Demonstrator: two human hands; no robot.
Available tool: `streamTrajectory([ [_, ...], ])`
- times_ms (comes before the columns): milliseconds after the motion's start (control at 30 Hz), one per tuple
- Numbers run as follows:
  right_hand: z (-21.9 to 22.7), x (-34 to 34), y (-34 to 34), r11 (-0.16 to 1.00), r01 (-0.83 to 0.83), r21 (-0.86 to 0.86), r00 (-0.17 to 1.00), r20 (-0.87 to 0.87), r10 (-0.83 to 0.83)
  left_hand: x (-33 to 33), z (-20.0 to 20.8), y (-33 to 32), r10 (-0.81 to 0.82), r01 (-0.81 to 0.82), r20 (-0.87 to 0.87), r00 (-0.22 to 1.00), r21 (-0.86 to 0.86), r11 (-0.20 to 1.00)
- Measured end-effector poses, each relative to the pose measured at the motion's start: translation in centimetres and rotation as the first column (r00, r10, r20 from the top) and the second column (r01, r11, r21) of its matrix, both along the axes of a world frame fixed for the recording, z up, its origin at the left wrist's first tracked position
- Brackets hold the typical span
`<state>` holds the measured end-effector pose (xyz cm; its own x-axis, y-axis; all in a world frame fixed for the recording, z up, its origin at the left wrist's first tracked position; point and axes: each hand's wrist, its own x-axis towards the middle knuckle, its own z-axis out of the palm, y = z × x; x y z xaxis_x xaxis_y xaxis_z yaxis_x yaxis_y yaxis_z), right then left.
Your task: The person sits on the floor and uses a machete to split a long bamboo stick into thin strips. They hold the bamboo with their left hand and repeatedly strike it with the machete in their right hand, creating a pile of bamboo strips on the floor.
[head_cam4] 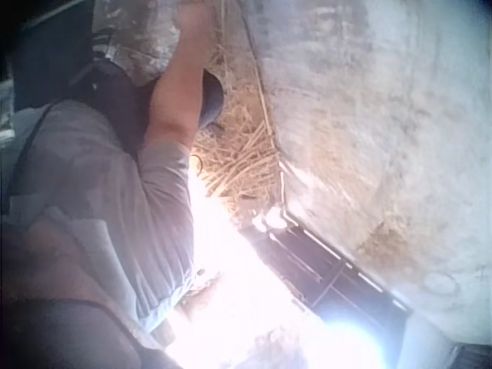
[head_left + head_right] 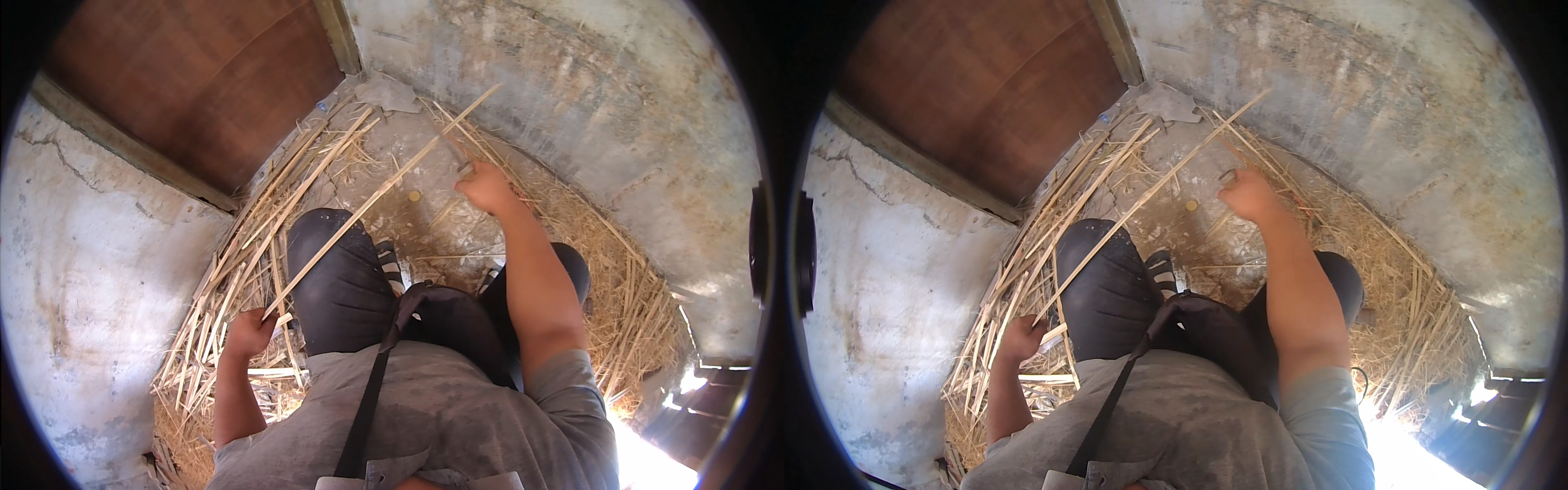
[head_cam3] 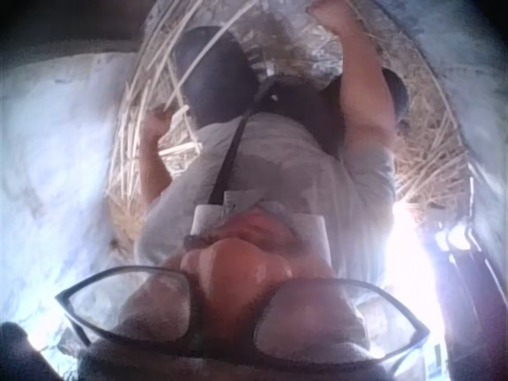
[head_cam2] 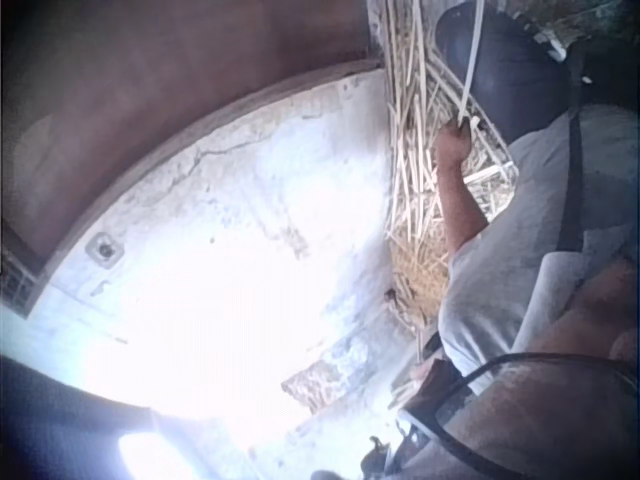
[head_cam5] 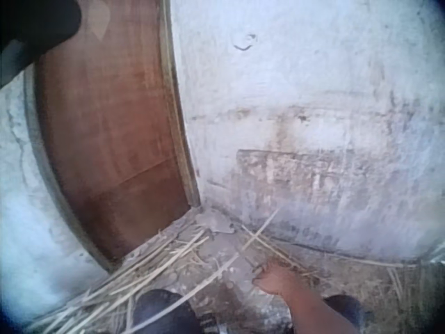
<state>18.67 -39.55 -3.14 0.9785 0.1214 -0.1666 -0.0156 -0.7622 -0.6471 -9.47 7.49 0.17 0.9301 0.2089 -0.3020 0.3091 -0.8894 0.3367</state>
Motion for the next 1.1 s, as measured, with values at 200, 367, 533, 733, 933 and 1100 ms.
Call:
streamTrajectory([
  [200, 0.5, -3.9, 7.1, 0.835, -0.534, -0.133, 0.843, -0.001, 0.539, -0.4, 0.3, 1.0, -0.069, 0.058, 0.09, 0.994, 0.116, 0.992],
  [367, 2.3, -3.1, 6.6, 0.879, -0.453, -0.15, 0.888, 0.006, 0.459, -0.6, -0.9, 0.8, 0.007, -0.004, 0.084, 0.996, -0.032, 0.999],
  [533, 0.2, 0.1, 1.4, 0.985, 0.164, 0.06, 0.981, 0.094, -0.169, -0.3, -0.9, -0.3, -0.008, 0.006, 0.063, 0.998, 0.036, 0.999],
  [733, -1.6, -0.6, 1.9, 0.975, -0.15, -0.167, 0.979, 0.114, 0.17, -0.5, -0.9, 0.7, -0.043, 0.037, 0.112, 0.993, 0.056, 0.998],
  [933, -0.2, -3.2, 6.9, 0.851, -0.516, -0.099, 0.856, -0.018, 0.517, -0.1, 0.9, 1.3, -0.099, 0.075, 0.116, 0.988, 0.192, 0.979],
  [1100, 1.0, -1.5, 3.9, 0.902, -0.431, 0.024, 0.895, -0.119, 0.431, 0.6, -0.2, 0.0, -0.033, 0.024, 0.102, 0.994, 0.087, 0.996],
])
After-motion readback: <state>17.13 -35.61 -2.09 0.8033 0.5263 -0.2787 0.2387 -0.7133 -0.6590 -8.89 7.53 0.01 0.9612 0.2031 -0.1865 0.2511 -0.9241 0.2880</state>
